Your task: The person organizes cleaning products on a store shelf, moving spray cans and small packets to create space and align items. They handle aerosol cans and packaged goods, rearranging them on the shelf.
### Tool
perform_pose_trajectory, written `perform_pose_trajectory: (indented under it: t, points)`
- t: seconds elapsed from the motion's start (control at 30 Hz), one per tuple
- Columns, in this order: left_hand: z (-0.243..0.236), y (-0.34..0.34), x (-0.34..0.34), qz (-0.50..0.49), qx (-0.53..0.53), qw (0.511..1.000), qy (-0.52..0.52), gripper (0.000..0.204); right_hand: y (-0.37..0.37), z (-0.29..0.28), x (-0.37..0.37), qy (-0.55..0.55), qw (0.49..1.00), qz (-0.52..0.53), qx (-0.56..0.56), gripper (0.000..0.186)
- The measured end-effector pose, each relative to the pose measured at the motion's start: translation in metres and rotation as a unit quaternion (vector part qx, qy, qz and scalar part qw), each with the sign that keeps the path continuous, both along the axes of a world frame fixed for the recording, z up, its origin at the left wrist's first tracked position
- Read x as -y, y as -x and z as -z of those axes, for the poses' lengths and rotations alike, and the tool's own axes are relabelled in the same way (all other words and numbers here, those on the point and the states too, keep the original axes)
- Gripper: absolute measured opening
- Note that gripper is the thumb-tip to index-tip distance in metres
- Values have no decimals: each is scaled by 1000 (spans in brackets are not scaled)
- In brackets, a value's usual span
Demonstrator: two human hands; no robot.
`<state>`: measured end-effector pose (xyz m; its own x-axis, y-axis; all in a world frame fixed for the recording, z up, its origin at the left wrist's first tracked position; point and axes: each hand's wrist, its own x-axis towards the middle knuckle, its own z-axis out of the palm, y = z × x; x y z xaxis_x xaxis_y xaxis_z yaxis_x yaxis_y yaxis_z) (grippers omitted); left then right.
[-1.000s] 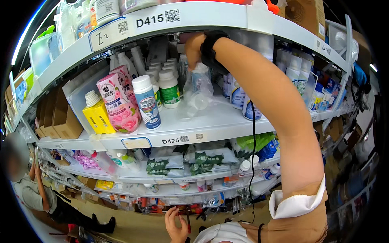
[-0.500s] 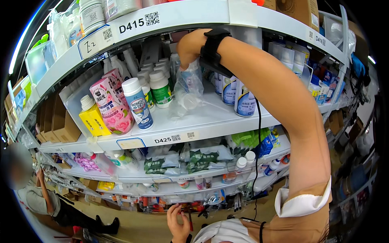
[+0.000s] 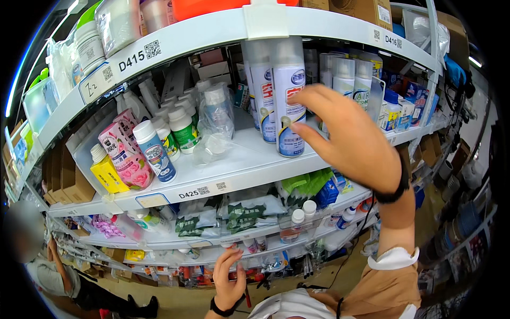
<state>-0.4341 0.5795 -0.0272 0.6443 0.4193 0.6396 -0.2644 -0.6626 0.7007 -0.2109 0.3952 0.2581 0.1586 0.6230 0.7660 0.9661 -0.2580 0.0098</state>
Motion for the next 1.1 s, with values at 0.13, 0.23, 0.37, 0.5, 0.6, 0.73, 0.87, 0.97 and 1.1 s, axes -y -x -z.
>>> perform_pose_trajectory:
  t: [0.13,0.23,0.37,0.5,0.6,0.73,0.87,0.97,1.1]
  points:
    - [-47,-41,12,69,55,994,-63,31,-24,59,39,-84,983,-31,-158,31]
    - [-80,-72,20,91,75,987,-109,25,-47,94,43,-143,966,-45,-210,34]
    - [-118,-120,39,44,69,984,-156,38,-65,110,21,-148,969,-36,-192,51]
    - [-140,-168,51,-23,66,982,-176,66,-86,114,-1,-179,965,-58,-182,56]
    - [-149,-191,49,22,39,993,-105,80,-100,117,-14,-170,949,-119,-236,63]
    - [-166,-217,32,124,26,986,104,89,-100,126,-24,-167,935,-166,-267,69]
    - [-180,-248,37,126,42,983,126,88,-102,125,-14,-141,936,-176,-269,73]
    - [-182,-251,30,87,31,992,85,78,-103,126,-16,-116,929,-210,-283,74]
    - [-193,-251,34,43,32,996,69,60,-104,122,-22,-90,911,-257,-311,75]
